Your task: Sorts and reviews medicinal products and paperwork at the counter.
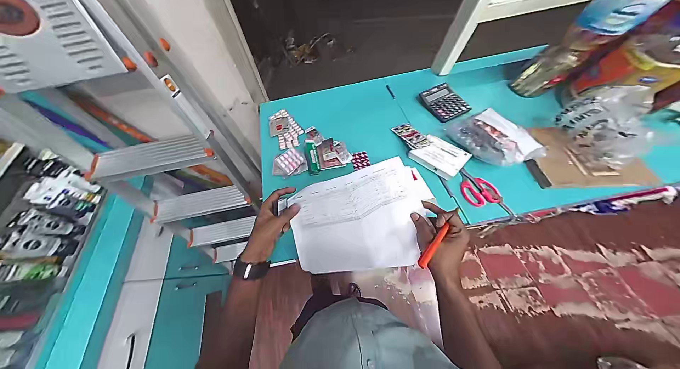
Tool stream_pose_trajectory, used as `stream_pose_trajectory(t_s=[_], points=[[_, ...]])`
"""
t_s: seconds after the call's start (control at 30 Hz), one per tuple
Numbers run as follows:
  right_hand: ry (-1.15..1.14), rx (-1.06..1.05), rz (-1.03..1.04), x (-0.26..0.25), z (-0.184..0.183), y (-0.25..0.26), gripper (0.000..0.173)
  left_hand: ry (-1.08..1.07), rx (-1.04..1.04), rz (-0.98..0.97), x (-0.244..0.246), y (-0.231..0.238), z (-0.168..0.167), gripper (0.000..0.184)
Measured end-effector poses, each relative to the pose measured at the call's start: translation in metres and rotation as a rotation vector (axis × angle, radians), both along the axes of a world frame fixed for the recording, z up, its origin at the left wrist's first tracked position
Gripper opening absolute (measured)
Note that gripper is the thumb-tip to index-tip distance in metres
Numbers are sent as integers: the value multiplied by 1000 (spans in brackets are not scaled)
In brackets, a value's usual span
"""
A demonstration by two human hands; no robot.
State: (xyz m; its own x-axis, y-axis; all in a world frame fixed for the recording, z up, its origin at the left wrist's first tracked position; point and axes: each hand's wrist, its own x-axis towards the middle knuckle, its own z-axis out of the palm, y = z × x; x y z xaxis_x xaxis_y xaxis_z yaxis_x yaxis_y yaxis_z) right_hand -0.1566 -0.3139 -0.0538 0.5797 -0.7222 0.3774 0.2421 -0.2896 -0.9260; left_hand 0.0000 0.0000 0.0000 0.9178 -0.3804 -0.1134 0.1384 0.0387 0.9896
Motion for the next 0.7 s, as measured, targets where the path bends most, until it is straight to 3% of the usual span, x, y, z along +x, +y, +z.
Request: stream_pose_trajectory(t_s=[0.13,0.27,0.53,0.7], points=[[78,52,137,8,-22,8,25,-149,316,135,10,7,-17,43],[195,31,265,7,-33,9,22,-100,354,181,18,12,-32,43],[318,-128,178,5,-35,24,20,-16,428,66,44,23,-48,43],[377,-188,154,0,-35,32,18,-181,636,17,71,47,-55,41]])
